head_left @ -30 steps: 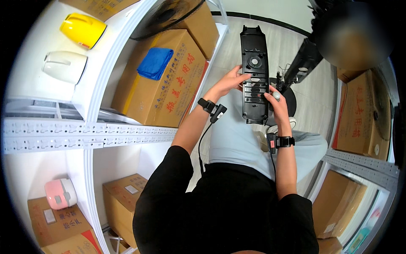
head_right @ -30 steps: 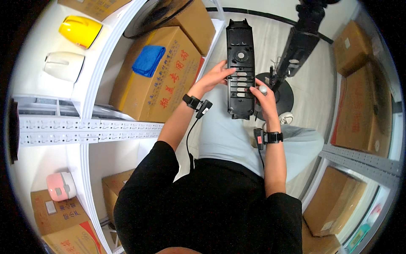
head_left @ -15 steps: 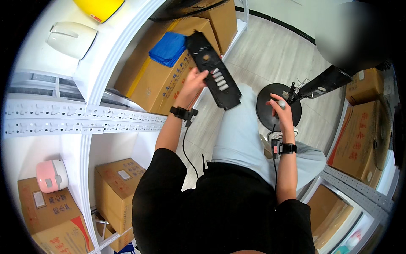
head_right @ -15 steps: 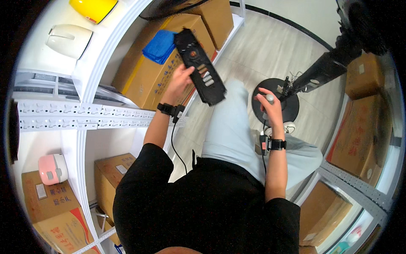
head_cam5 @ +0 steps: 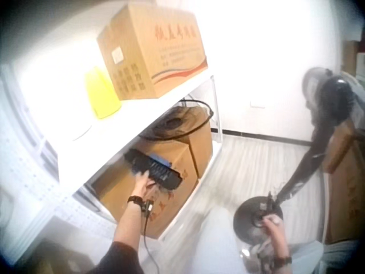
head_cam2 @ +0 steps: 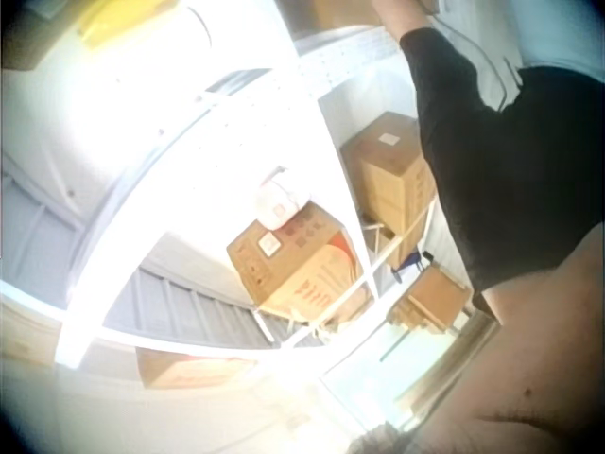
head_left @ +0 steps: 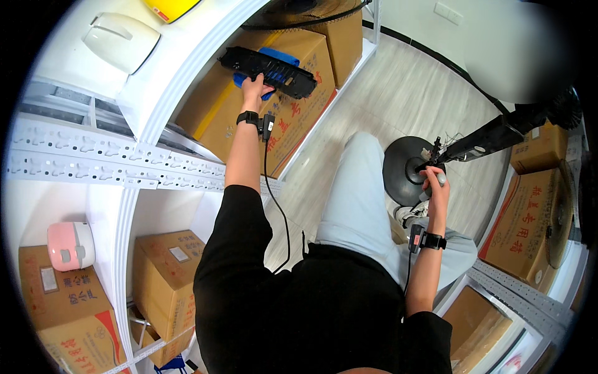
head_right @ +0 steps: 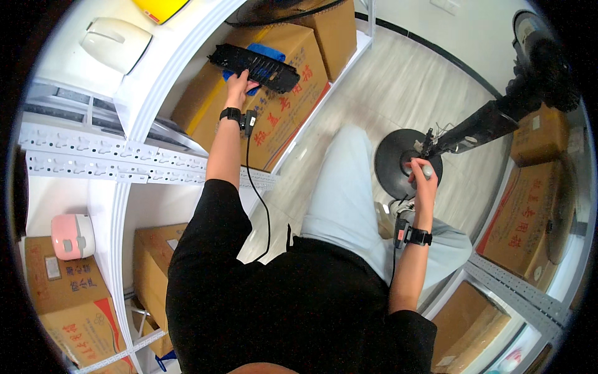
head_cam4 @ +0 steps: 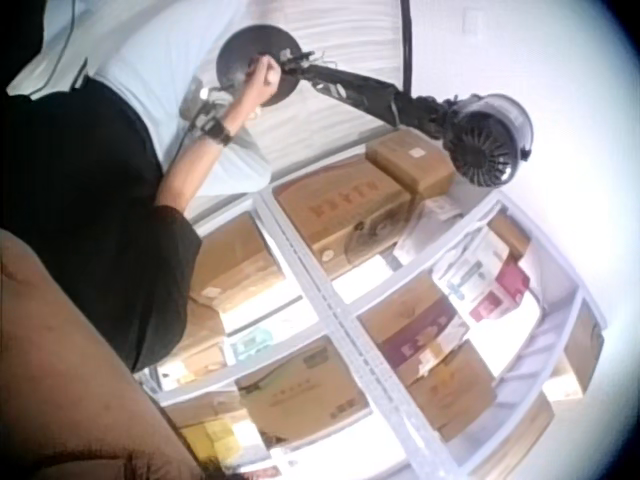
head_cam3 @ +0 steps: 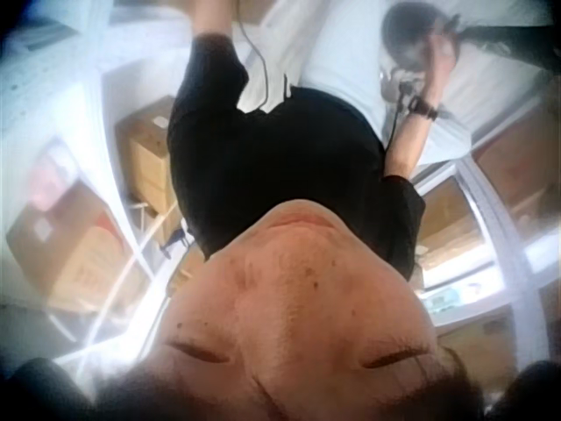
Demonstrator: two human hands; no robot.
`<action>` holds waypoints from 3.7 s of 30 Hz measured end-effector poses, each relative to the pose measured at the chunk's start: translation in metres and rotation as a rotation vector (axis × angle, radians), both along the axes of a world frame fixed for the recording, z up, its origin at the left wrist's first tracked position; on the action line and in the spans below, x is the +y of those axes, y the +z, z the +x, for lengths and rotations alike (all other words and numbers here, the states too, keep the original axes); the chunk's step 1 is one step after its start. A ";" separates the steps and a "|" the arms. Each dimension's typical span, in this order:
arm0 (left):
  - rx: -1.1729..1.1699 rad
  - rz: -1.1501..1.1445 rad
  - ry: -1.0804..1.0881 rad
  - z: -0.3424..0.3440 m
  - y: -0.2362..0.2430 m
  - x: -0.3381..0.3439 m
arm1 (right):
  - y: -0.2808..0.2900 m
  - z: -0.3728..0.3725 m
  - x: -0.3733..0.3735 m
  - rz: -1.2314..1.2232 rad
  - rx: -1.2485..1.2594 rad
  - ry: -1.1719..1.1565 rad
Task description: The person disassembles a standing fan base using a screwdriver, removes the control panel, and manipulates internal wiring and components. They then reassemble the control panel and secure it back into the base.
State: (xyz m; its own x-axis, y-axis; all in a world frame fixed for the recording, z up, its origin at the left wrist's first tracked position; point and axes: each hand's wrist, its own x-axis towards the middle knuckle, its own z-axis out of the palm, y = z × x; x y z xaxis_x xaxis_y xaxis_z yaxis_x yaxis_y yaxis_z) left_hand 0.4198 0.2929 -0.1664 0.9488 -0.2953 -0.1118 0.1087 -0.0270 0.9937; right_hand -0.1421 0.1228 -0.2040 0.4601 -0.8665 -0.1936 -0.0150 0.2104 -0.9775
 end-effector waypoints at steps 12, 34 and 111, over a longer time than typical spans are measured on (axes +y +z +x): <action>-0.141 0.220 0.090 0.025 -0.027 -0.002 | -0.010 -0.040 -0.002 -0.016 -0.096 -0.076; -0.519 0.311 -0.978 -0.267 -0.021 -0.151 | -0.016 -0.101 -0.010 0.084 -0.143 -0.555; 0.917 -0.215 -0.851 -0.350 -0.160 -0.219 | -0.073 -0.119 -0.024 0.157 -0.589 -0.666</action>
